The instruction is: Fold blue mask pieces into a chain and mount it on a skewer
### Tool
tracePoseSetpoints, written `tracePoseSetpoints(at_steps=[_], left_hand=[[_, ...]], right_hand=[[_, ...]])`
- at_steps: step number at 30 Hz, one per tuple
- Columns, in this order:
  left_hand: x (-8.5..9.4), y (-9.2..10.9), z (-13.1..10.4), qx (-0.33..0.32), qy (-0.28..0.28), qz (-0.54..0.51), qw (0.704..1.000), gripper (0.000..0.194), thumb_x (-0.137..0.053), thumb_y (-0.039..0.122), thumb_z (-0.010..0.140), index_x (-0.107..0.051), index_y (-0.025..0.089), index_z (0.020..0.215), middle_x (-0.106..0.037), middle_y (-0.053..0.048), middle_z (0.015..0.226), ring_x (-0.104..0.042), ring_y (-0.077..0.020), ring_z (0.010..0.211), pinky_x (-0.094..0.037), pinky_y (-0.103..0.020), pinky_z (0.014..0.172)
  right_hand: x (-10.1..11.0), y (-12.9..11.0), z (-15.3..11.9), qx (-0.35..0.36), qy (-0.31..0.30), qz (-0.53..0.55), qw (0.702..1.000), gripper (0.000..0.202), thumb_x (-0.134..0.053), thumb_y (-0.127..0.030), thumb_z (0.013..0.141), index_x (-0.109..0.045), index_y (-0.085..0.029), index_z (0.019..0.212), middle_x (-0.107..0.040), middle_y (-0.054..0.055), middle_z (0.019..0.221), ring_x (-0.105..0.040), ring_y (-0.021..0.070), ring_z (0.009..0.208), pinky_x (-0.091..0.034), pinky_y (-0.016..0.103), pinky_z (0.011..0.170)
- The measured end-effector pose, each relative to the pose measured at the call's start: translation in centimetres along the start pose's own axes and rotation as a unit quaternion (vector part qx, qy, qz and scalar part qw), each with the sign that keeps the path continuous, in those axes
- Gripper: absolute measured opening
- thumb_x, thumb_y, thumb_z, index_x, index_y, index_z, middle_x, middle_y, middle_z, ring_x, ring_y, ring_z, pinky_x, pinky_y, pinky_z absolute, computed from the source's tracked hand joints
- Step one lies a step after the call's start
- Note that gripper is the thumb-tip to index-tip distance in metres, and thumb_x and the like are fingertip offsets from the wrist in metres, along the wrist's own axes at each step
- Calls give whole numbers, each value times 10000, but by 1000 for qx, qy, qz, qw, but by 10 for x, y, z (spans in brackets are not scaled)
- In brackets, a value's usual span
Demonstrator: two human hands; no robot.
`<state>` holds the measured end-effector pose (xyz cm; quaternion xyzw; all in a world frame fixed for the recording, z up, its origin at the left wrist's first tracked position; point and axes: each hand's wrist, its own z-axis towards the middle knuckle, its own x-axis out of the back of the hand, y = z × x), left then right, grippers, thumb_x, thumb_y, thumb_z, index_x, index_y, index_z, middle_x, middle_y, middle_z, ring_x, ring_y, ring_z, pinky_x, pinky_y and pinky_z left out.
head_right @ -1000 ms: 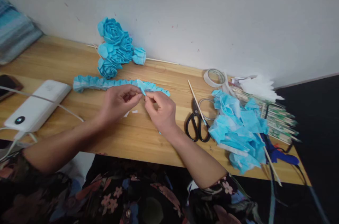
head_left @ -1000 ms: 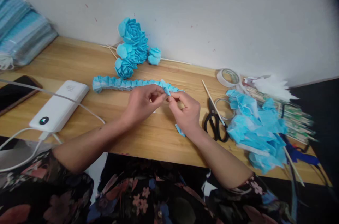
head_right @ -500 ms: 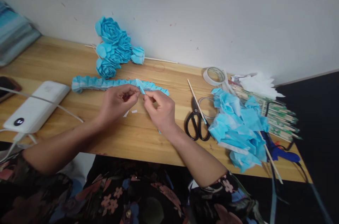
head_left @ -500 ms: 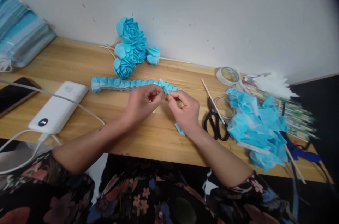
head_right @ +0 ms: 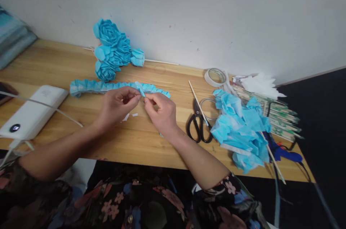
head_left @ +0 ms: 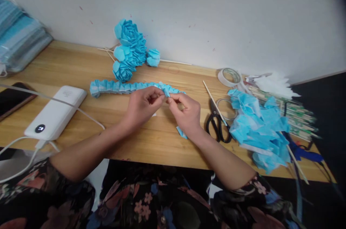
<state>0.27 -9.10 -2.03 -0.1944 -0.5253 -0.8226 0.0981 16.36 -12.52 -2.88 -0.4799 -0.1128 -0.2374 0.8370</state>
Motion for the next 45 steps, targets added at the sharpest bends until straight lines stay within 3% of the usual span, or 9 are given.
tracePoseSetpoints(at_steps=[4, 17, 24, 27, 31, 37, 45], left_hand=[[-1, 1, 0, 16, -1, -25, 1000, 130, -611, 214, 804, -671, 166, 700, -516, 49, 533, -411, -64, 484, -292, -205, 477], [3, 4, 2, 39, 19, -35, 998, 113, -621, 242, 798, -625, 177, 706, -458, 62, 532, -359, -71, 485, -281, -229, 492], [6, 4, 3, 70, 19, -81, 994, 260, -558, 339, 896, -580, 185, 687, -424, 38, 564, -359, -99, 543, -314, -255, 529], [7, 0, 6, 102, 17, -159, 982, 213, -588, 383, 898, -611, 182, 832, -481, 32, 618, -418, -104, 569, -364, -251, 551], [8, -2, 10, 166, -63, -241, 954, 345, -649, 417, 851, -625, 166, 1087, -546, 27, 690, -466, -104, 571, -387, -244, 542], [8, 5, 12, 157, -146, -230, 949, 194, -694, 345, 783, -637, 173, 854, -501, 52, 620, -417, -81, 548, -344, -229, 536], [7, 2, 10, 193, -135, -258, 937, 196, -684, 335, 773, -565, 187, 724, -484, 49, 576, -397, -74, 509, -338, -221, 502]], right_hand=[[0, 0, 0, -12, -7, 7, 1000, 155, -585, -207, 893, -701, -231, 793, -729, -13, 755, -637, 132, 688, -505, 283, 701], [5, 1, 8, -156, -4, 134, 979, 170, -620, -313, 842, -686, -214, 721, -671, -20, 668, -562, 115, 622, -461, 264, 627], [7, 6, 10, -214, 3, 202, 956, 182, -647, -371, 839, -668, -214, 748, -688, -10, 704, -595, 121, 649, -516, 279, 672], [8, 9, 10, -228, 6, 230, 946, 180, -647, -366, 839, -656, -212, 747, -684, -12, 706, -594, 113, 640, -525, 277, 684], [7, 11, 10, -222, -1, 251, 942, 171, -664, -351, 838, -665, -208, 745, -674, -20, 690, -581, 102, 627, -505, 265, 673], [5, 11, 9, -219, -24, 243, 945, 171, -669, -360, 828, -682, -211, 743, -670, -25, 674, -570, 105, 615, -492, 273, 663], [3, 9, 8, -223, -37, 237, 945, 174, -674, -373, 827, -679, -213, 756, -669, -27, 676, -568, 104, 613, -492, 277, 672]])
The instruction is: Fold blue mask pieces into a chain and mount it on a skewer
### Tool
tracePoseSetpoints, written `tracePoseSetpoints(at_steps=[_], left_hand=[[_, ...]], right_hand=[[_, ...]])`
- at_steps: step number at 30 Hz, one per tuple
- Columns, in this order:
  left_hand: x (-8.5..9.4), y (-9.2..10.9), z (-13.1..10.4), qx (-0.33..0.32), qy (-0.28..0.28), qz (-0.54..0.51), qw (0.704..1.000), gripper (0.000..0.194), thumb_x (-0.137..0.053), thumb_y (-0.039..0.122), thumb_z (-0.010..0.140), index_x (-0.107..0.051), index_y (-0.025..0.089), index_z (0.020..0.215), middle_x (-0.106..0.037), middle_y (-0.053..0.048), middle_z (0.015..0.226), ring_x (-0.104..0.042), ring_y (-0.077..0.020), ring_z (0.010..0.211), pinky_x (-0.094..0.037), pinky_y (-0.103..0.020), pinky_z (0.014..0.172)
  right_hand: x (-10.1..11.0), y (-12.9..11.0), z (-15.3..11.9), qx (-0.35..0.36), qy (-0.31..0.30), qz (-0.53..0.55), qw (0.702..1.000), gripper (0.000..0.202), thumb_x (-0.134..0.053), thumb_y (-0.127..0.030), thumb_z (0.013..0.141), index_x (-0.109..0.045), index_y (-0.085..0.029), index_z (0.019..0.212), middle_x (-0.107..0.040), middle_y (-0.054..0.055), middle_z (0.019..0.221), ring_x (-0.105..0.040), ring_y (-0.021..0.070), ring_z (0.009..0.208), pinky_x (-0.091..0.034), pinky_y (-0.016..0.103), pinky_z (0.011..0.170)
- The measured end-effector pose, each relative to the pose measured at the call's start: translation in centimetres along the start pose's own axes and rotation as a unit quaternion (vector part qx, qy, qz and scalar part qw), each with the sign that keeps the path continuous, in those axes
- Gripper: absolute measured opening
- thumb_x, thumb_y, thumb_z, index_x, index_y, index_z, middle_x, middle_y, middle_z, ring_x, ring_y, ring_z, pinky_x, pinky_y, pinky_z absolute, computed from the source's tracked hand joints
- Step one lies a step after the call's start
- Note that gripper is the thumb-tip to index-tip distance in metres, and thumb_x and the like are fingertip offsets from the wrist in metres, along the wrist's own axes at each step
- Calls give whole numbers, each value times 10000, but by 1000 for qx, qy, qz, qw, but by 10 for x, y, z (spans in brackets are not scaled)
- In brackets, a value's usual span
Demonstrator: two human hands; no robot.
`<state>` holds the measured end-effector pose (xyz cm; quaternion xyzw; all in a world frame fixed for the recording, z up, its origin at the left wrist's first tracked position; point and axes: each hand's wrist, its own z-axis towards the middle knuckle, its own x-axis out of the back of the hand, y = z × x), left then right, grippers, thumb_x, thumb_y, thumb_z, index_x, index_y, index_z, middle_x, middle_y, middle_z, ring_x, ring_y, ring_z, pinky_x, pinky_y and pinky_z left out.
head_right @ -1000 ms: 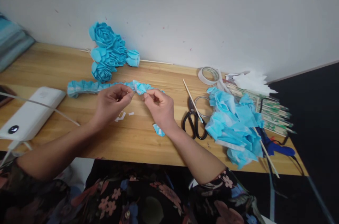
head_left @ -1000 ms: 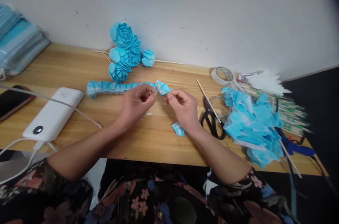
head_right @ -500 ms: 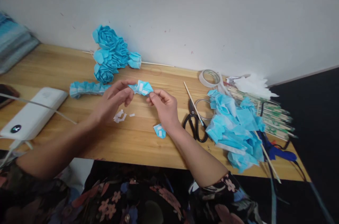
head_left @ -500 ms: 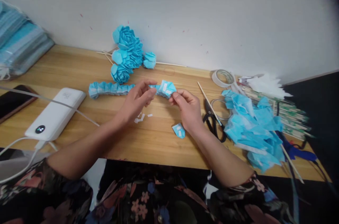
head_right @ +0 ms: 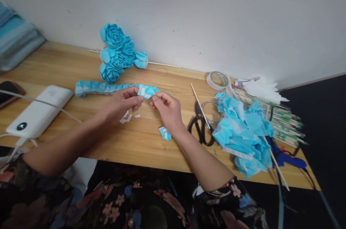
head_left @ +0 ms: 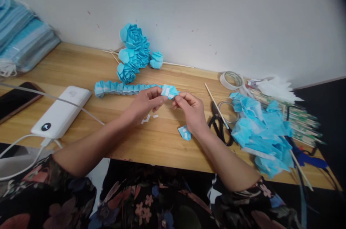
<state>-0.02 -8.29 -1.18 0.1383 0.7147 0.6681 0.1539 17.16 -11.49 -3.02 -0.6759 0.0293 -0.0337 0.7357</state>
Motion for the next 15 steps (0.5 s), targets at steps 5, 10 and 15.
tracePoseSetpoints(at_steps=[5, 10, 15], left_hand=[[0, -3, 2, 11, 17, -8, 1000, 212, -682, 322, 763, -532, 192, 688, -470, 51, 538, -379, -70, 479, -315, -221, 476], [0, -3, 2, 6, 62, -26, 998, 223, -682, 304, 765, -514, 189, 673, -449, 58, 534, -346, -61, 462, -267, -226, 462], [-2, -4, 1, 2, 44, -10, 999, 189, -695, 299, 753, -550, 185, 712, -446, 66, 534, -345, -61, 464, -258, -225, 463]], right_hand=[[2, 3, 2, -9, -3, -9, 1000, 178, -656, -373, 836, -685, -210, 769, -679, -15, 685, -576, 110, 603, -507, 281, 651], [8, -1, 2, 48, 68, -29, 996, 189, -608, -357, 891, -707, -214, 966, -698, -7, 754, -624, 126, 665, -527, 282, 661], [2, -11, -7, 173, 36, -196, 965, 121, -603, -255, 894, -710, -233, 844, -735, 0, 813, -653, 142, 742, -528, 299, 730]])
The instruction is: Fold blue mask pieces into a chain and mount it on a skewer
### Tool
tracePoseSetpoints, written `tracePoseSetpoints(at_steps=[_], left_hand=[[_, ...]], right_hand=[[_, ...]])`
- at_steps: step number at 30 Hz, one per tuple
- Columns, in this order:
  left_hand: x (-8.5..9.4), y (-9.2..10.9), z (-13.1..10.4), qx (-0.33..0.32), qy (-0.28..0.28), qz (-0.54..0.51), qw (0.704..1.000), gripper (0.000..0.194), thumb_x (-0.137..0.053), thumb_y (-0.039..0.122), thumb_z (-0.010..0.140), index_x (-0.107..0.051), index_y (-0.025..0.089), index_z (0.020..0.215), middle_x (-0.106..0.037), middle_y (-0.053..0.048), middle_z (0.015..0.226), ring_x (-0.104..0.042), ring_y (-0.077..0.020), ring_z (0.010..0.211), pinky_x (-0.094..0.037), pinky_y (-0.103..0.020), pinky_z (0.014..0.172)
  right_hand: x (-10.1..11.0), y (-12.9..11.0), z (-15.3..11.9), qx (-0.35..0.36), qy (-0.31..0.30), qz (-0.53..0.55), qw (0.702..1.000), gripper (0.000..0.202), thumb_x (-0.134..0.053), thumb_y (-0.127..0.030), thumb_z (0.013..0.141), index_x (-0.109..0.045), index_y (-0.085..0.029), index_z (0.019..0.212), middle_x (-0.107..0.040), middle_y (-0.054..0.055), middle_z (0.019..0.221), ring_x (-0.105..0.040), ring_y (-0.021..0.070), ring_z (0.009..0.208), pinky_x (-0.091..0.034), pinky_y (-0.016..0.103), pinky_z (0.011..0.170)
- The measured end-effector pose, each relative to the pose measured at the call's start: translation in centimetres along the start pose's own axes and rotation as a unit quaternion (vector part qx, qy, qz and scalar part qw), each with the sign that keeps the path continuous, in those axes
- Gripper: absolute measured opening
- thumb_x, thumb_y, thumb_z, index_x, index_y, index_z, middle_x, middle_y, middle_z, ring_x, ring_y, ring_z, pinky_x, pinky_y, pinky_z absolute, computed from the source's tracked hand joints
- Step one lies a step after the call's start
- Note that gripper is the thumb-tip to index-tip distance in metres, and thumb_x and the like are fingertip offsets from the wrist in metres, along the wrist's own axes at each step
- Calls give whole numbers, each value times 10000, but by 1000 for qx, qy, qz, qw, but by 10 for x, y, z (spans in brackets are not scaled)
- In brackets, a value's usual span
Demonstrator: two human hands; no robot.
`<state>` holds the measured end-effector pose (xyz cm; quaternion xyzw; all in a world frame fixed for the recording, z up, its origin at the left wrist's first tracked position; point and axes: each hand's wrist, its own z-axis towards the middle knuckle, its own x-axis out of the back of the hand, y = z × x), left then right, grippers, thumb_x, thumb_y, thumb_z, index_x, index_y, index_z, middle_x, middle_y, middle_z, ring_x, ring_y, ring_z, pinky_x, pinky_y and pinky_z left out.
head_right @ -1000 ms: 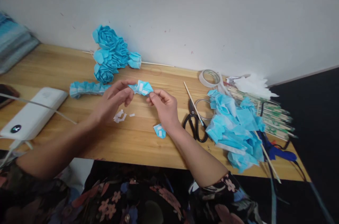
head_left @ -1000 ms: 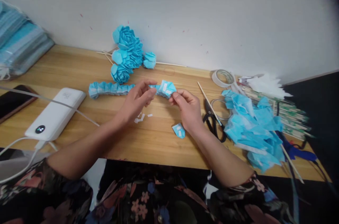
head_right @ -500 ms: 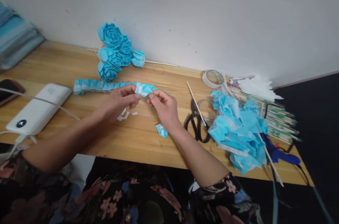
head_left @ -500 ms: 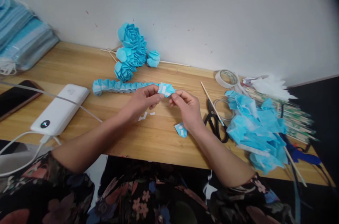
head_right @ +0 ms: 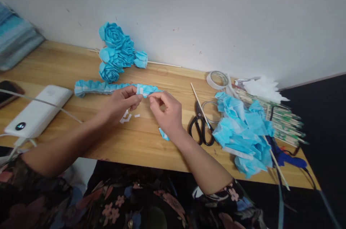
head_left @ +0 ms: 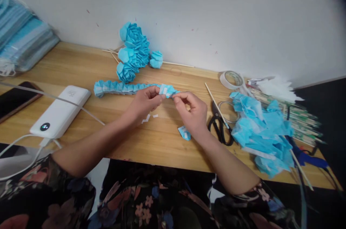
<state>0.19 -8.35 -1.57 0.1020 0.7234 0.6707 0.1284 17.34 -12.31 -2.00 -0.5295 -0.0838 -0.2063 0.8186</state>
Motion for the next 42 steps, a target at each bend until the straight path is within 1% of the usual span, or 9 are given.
tracePoseSetpoints(at_steps=[2, 8, 12, 16, 22, 26, 32, 38, 42], left_hand=[[-1, 0, -1, -1, -8, 4, 1000, 201, -697, 312, 748, -544, 186, 709, -440, 69, 535, -340, -60, 465, -259, -224, 462], [-2, 0, -1, -18, -10, 31, 999, 237, -703, 331, 753, -526, 191, 683, -438, 63, 548, -345, -68, 487, -257, -229, 467], [0, -2, -2, -38, -17, 62, 997, 222, -683, 337, 774, -548, 185, 686, -438, 56, 572, -337, -72, 514, -250, -231, 485], [1, -4, -2, -47, -25, 86, 995, 203, -680, 348, 769, -586, 177, 714, -464, 45, 603, -377, -81, 549, -273, -236, 517], [1, -1, -2, -42, -24, 87, 995, 209, -677, 352, 762, -575, 179, 704, -443, 48, 596, -353, -78, 537, -259, -237, 511], [1, -1, -2, -39, -27, 82, 995, 232, -668, 354, 773, -547, 178, 683, -433, 50, 593, -342, -72, 536, -247, -233, 510], [0, 1, -2, -26, -26, 75, 997, 216, -667, 349, 770, -569, 167, 709, -411, 62, 591, -310, -65, 533, -235, -224, 505], [0, 3, -4, -15, -28, 81, 996, 269, -670, 368, 764, -510, 174, 668, -399, 63, 592, -323, -64, 539, -236, -219, 509], [-1, 4, -4, -4, -29, 62, 998, 278, -687, 360, 752, -501, 174, 664, -402, 70, 580, -311, -54, 519, -234, -215, 498]], right_hand=[[-2, -1, -1, 19, -15, -26, 999, 135, -588, -236, 893, -710, -237, 835, -741, 2, 819, -656, 148, 745, -530, 303, 727], [-4, 4, -1, 12, -29, -34, 999, 118, -598, -227, 882, -709, -238, 844, -743, 2, 829, -656, 146, 740, -527, 297, 722], [-4, 3, -1, 22, -38, -23, 999, 86, -632, -231, 865, -681, -227, 795, -715, -11, 766, -621, 129, 681, -505, 279, 680], [-4, 0, 0, 7, -43, -24, 999, 128, -619, -246, 862, -648, -222, 740, -680, -16, 716, -595, 128, 655, -491, 282, 672], [-2, -1, 1, -20, -56, -7, 998, 137, -587, -243, 855, -645, -223, 733, -682, -20, 723, -591, 128, 655, -480, 278, 677], [-1, -1, 0, -20, -64, 7, 998, 136, -577, -229, 860, -656, -215, 750, -704, -15, 763, -602, 125, 677, -477, 270, 685], [1, 0, 0, -23, -80, 13, 996, 174, -550, -264, 899, -678, -210, 794, -720, 2, 797, -617, 136, 715, -482, 284, 720], [-1, 1, 0, -34, -63, 13, 997, 123, -614, -255, 856, -670, -210, 756, -677, -18, 722, -587, 124, 654, -469, 265, 666], [-1, 1, 0, -32, -72, 1, 997, 160, -580, -270, 886, -664, -215, 761, -702, -10, 759, -601, 132, 683, -476, 276, 690]])
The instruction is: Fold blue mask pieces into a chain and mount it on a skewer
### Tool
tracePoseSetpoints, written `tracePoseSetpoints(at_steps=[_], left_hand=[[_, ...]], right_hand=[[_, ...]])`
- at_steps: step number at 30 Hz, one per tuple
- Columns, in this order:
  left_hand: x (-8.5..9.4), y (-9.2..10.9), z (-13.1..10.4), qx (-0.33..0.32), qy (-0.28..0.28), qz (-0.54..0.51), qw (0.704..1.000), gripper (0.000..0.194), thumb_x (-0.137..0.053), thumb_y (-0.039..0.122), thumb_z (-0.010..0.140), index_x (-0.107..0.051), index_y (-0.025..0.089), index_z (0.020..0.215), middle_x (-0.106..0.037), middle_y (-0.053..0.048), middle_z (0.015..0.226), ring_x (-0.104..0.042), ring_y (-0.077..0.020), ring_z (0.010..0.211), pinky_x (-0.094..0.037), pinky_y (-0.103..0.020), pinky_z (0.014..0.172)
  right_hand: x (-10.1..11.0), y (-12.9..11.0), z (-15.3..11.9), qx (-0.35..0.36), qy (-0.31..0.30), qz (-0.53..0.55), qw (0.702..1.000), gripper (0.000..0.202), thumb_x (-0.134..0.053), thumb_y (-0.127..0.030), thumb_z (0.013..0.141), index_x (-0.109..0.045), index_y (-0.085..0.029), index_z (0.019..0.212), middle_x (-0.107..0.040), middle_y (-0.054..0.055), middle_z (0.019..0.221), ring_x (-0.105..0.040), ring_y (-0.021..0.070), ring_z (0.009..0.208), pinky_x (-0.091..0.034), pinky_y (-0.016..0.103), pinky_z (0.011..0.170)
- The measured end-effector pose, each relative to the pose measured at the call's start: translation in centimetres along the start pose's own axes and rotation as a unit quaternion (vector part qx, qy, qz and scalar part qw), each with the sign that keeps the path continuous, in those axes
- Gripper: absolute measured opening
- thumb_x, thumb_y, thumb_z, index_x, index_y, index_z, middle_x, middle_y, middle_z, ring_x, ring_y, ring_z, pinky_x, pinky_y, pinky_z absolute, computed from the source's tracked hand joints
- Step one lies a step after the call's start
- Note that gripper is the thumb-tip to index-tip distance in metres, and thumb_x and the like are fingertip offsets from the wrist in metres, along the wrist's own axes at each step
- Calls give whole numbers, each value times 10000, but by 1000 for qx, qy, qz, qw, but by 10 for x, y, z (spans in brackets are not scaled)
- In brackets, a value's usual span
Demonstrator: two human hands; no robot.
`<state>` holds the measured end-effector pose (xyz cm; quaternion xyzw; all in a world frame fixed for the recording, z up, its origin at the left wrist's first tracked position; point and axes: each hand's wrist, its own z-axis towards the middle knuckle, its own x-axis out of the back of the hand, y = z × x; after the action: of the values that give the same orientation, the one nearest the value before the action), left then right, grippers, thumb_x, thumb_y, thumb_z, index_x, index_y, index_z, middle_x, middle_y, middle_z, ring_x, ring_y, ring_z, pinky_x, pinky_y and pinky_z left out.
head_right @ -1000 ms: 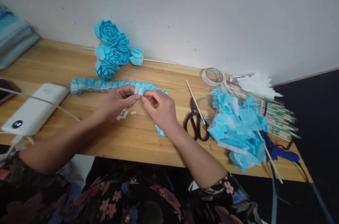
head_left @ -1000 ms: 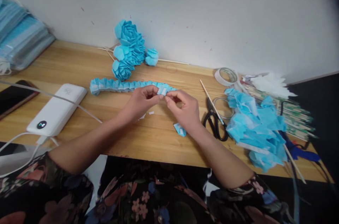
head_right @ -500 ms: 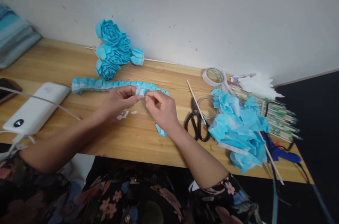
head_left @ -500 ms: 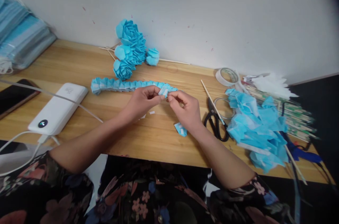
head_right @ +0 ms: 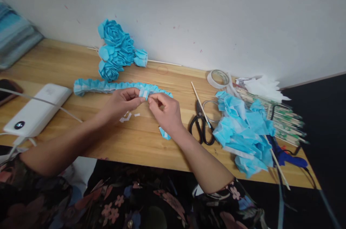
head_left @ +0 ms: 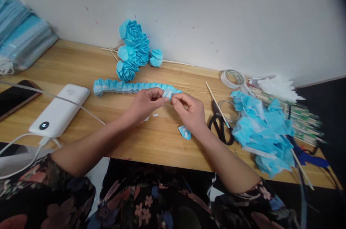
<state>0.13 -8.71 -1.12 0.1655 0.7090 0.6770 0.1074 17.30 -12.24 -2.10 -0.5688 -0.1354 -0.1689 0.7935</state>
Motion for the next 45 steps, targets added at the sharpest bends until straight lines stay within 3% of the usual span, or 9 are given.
tracePoseSetpoints(at_steps=[8, 13, 17, 20, 28, 37, 45], left_hand=[[3, 3, 1, 46, -16, -82, 995, 252, -736, 341, 734, -560, 165, 699, -440, 75, 530, -324, -44, 460, -249, -208, 462], [6, 1, 1, 59, -39, -102, 992, 235, -715, 341, 758, -568, 166, 704, -440, 73, 499, -322, -45, 450, -271, -200, 459], [4, 3, -1, 81, -59, -64, 993, 235, -688, 346, 783, -549, 178, 696, -442, 72, 499, -313, -46, 437, -266, -197, 445], [2, 5, -3, 83, -58, -35, 994, 208, -690, 337, 770, -561, 183, 719, -430, 77, 504, -317, -50, 438, -272, -197, 443], [3, 6, -3, 37, -82, 4, 996, 228, -658, 387, 786, -596, 174, 840, -469, 60, 599, -400, -79, 530, -334, -211, 505], [-1, -1, 0, 22, -51, 39, 998, 257, -633, 416, 757, -562, 170, 772, -526, 27, 691, -420, -89, 596, -331, -219, 542], [0, 6, -3, 52, -44, 37, 997, 181, -614, 357, 740, -538, 192, 733, -400, 70, 559, -323, -82, 512, -274, -214, 479]], right_hand=[[5, 3, -2, 17, -8, 16, 1000, 233, -536, -326, 970, -700, -218, 844, -711, 4, 800, -642, 149, 754, -500, 309, 758], [7, 6, 1, -17, 61, 67, 996, 187, -612, -335, 917, -660, -247, 1075, -707, 29, 982, -658, 176, 930, -524, 339, 829], [5, 7, 4, -56, -24, 140, 988, 383, -643, -333, 871, -574, -273, 1243, -682, 24, 1045, -642, 178, 958, -535, 362, 858], [2, 7, 5, -70, -56, 171, 981, 404, -657, -306, 845, -572, -260, 1237, -664, 2, 935, -631, 168, 869, -535, 365, 850], [0, 8, 3, -58, -30, 141, 988, 400, -643, -254, 824, -592, -252, 1221, -663, 5, 921, -639, 174, 866, -536, 373, 865], [-3, 7, 1, -56, -58, 113, 990, 429, -606, -225, 828, -603, -246, 1256, -647, -4, 880, -638, 163, 850, -550, 365, 865], [-3, 9, 2, -69, -73, 123, 987, 453, -598, -210, 827, -625, -242, 1278, -693, 9, 914, -654, 162, 861, -555, 364, 879]])
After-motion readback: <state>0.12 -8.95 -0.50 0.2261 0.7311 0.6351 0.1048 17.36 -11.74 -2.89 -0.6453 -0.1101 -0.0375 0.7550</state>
